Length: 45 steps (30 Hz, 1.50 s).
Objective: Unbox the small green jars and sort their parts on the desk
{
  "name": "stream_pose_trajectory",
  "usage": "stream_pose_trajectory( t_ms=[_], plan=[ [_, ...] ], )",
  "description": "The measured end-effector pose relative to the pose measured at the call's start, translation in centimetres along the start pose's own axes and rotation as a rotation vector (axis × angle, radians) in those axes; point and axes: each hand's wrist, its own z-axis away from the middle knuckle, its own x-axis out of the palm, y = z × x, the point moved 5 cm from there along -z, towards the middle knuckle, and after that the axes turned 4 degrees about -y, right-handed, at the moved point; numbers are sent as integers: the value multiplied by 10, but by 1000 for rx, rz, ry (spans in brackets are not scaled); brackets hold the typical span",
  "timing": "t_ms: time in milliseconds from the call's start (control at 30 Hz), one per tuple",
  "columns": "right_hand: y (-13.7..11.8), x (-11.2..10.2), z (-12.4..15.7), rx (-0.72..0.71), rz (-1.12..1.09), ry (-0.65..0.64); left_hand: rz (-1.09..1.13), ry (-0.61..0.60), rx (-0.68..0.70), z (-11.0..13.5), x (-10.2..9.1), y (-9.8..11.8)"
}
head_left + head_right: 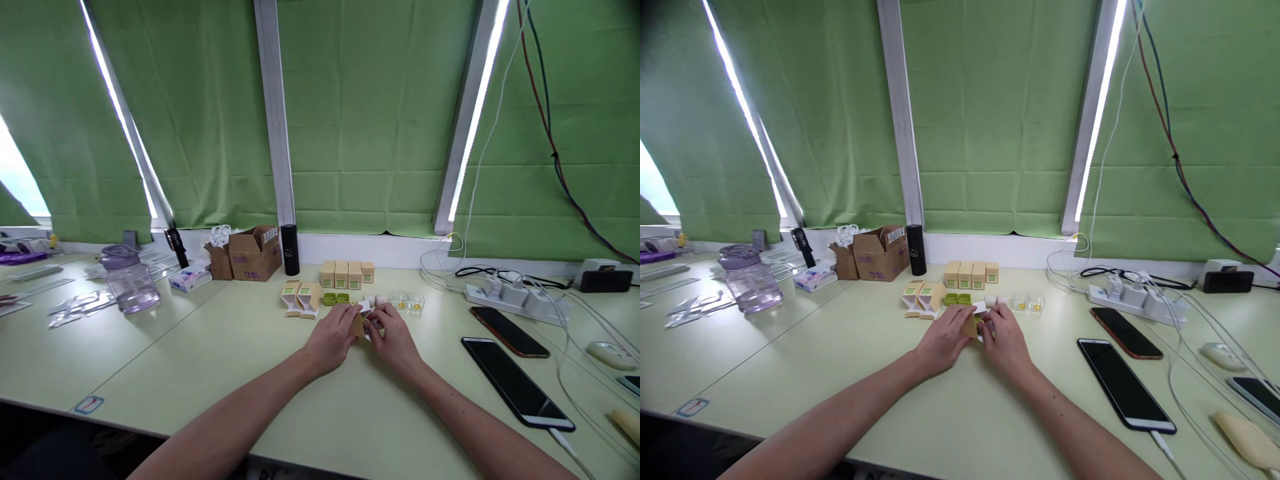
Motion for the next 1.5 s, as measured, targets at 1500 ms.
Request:
stream_pose_trajectory(
  t_ms=[1500],
  plan=[
    [39,3,5,512,-339,-31,966,405,-396,-5,-3,-62]
  ],
)
